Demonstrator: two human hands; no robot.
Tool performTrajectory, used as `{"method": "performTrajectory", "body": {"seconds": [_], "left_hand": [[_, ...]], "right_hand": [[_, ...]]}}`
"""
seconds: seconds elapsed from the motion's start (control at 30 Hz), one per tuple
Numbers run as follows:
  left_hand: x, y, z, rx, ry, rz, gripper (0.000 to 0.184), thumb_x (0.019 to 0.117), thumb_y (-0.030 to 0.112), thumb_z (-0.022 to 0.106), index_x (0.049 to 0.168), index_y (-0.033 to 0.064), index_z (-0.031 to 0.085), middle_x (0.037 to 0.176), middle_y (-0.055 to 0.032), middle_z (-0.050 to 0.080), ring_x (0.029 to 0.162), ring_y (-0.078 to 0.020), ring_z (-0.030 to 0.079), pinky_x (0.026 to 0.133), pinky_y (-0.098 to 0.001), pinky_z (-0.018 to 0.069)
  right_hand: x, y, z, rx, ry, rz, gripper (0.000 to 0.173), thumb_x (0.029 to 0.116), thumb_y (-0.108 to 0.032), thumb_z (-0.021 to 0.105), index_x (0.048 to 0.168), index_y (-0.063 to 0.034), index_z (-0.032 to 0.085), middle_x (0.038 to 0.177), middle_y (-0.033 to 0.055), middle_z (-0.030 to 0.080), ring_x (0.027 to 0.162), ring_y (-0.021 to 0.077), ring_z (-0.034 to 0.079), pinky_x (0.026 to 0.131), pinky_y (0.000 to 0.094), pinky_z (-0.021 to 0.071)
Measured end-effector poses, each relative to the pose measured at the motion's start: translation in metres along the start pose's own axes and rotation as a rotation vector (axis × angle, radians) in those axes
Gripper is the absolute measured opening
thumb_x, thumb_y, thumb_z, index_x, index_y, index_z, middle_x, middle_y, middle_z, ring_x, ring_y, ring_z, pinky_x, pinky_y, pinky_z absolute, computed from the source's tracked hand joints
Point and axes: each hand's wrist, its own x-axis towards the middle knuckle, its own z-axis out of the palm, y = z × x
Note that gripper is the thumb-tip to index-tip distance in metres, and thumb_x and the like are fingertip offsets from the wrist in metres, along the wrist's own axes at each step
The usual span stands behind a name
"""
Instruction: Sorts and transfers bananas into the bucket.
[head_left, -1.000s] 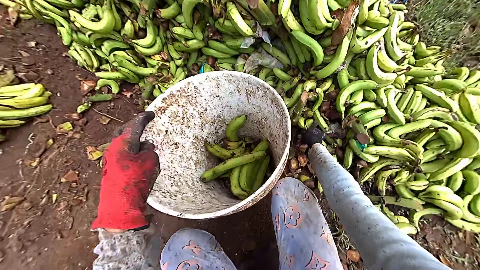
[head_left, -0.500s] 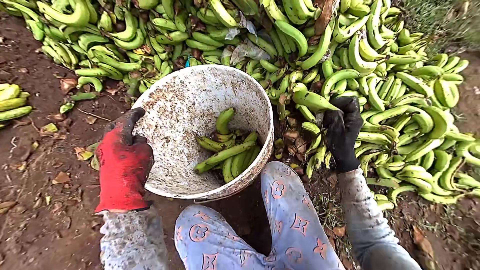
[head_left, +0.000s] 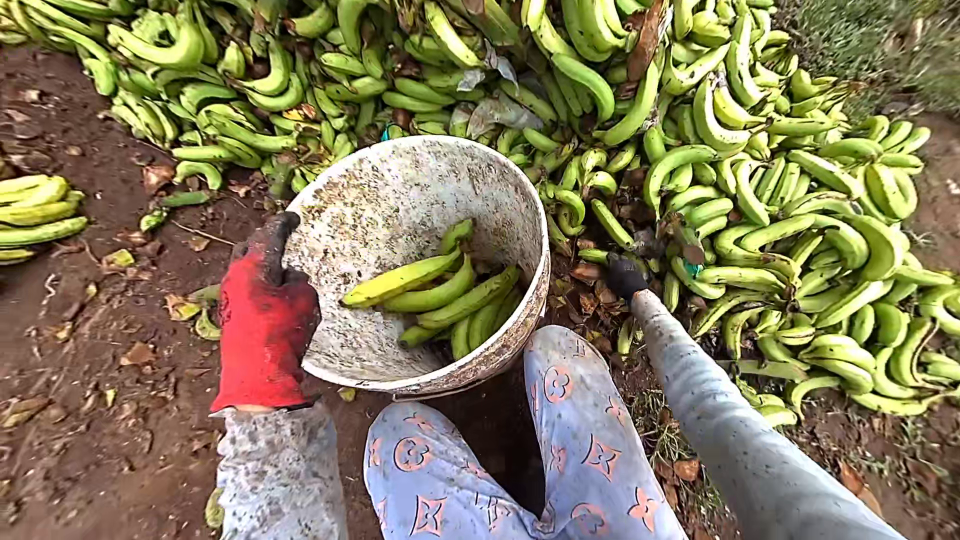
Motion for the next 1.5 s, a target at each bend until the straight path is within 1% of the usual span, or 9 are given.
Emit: {"method": "performTrajectory", "body": {"seconds": [0.13, 0.27, 0.4, 0.6, 0.9, 1.0, 1.1, 1.33, 1.5], "left_hand": [[0.001, -0.006, -0.001, 0.016, -0.002, -0.009, 0.056, 0.1006, -0.001, 0.047, 0.152, 0.0211, 0.048, 0.144, -0.0245, 0.056, 0.13, -0.0457, 0.056, 0.103, -0.0704, 0.0414], [-0.001, 0.005, -0.001, 0.013, 0.01, 0.015, 0.056, 0.0991, -0.003, 0.048, 0.151, 0.0181, 0.049, 0.141, -0.0269, 0.057, 0.127, -0.0494, 0.057, 0.1, -0.0739, 0.0416], [-0.002, 0.011, -0.005, 0.047, -0.006, 0.002, 0.057, 0.0992, -0.005, 0.05, 0.151, 0.0182, 0.05, 0.142, -0.0289, 0.055, 0.126, -0.0522, 0.055, 0.098, -0.076, 0.0405], [-0.006, 0.006, -0.004, 0.028, 0.001, -0.007, 0.059, 0.0984, -0.005, 0.051, 0.152, 0.0194, 0.049, 0.144, -0.0283, 0.053, 0.127, -0.0516, 0.054, 0.098, -0.0757, 0.0407], [0.073, 0.053, -0.005, 0.315, -0.222, 0.165, 0.071, 0.1027, 0.024, 0.063, 0.163, 0.0212, 0.025, 0.148, -0.0321, 0.047, 0.129, -0.0573, 0.051, 0.1, -0.079, 0.0381], [0.094, 0.053, 0.015, 0.363, -0.129, 0.261, 0.047, 0.1049, 0.018, 0.054, 0.152, 0.0201, 0.048, 0.135, -0.0306, 0.059, 0.12, -0.0558, 0.059, 0.095, -0.0778, 0.042], [0.083, 0.044, 0.011, 0.323, -0.077, 0.204, 0.037, 0.1063, 0.014, 0.049, 0.141, 0.0195, 0.06, 0.125, -0.0288, 0.066, 0.118, -0.0538, 0.061, 0.096, -0.0776, 0.041], [0.086, 0.059, -0.003, 0.305, -0.196, 0.111, 0.036, 0.106, 0.014, 0.052, 0.141, 0.0169, 0.063, 0.127, -0.0308, 0.065, 0.122, -0.0544, 0.058, 0.1, -0.0772, 0.0381], [0.123, 0.074, 0.023, 0.347, -0.257, 0.157, 0.048, 0.109, 0.045, 0.044, 0.121, 0.0043, 0.067, 0.113, -0.0326, 0.067, 0.111, -0.0554, 0.062, 0.089, -0.079, 0.0415]], "right_hand": [[-0.026, -0.001, 0.045, -0.018, 0.041, 0.167, 0.095, 0.0875, -0.014, 0.073, 0.165, -0.0135, 0.017, 0.143, 0.0311, 0.052, 0.123, 0.053, 0.057, 0.098, 0.0728, 0.045], [-0.002, -0.002, 0.032, -0.115, 0.179, 0.068, 0.056, 0.0967, -0.012, 0.061, 0.15, -0.0035, 0.047, 0.149, 0.0315, 0.048, 0.136, 0.0525, 0.046, 0.106, 0.0721, 0.0391], [0.029, -0.002, 0.026, -0.131, 0.091, 0.067, 0.075, 0.0907, -0.013, 0.07, 0.158, -0.0063, 0.037, 0.152, 0.0314, 0.045, 0.14, 0.0545, 0.041, 0.11, 0.0747, 0.0341], [-0.011, 0.021, 0.01, -0.171, -0.062, 0.105, 0.063, 0.0831, -0.024, 0.081, 0.139, -0.0052, 0.058, 0.138, 0.0283, 0.057, 0.126, 0.0499, 0.056, 0.1, 0.0706, 0.0452], [0.025, 0.006, 0.016, 0.006, -0.014, 0.074, 0.093, 0.0856, -0.029, 0.08, 0.161, -0.0108, 0.029, 0.154, 0.033, 0.04, 0.126, 0.0538, 0.055, 0.097, 0.0722, 0.0473], [0.023, -0.023, 0.017, -0.094, 0.006, 0.027, 0.069, 0.0795, -0.024, 0.084, 0.143, -0.0123, 0.058, 0.152, 0.0322, 0.043, 0.122, 0.0551, 0.056, 0.092, 0.0745, 0.0484], [-0.004, -0.034, -0.002, -0.178, -0.023, -0.076, 0.078, 0.0761, -0.015, 0.084, 0.147, -0.0144, 0.053, 0.145, 0.0307, 0.049, 0.116, 0.054, 0.06, 0.087, 0.073, 0.0507], [-0.108, -0.005, -0.14, 0.258, 0.628, -0.214, 0.052, 0.0947, -0.026, 0.072, 0.14, -0.0074, 0.053, 0.128, 0.0272, 0.062, 0.11, 0.0499, 0.064, 0.084, 0.0725, 0.0496], [-0.154, -0.082, -0.252, 1.006, 1.004, -0.782, 0.057, 0.0808, -0.006, 0.078, 0.128, 0.0061, 0.049, 0.111, 0.0098, 0.069, 0.095, 0.0167, 0.071, 0.077, 0.0328, 0.0626]]}}
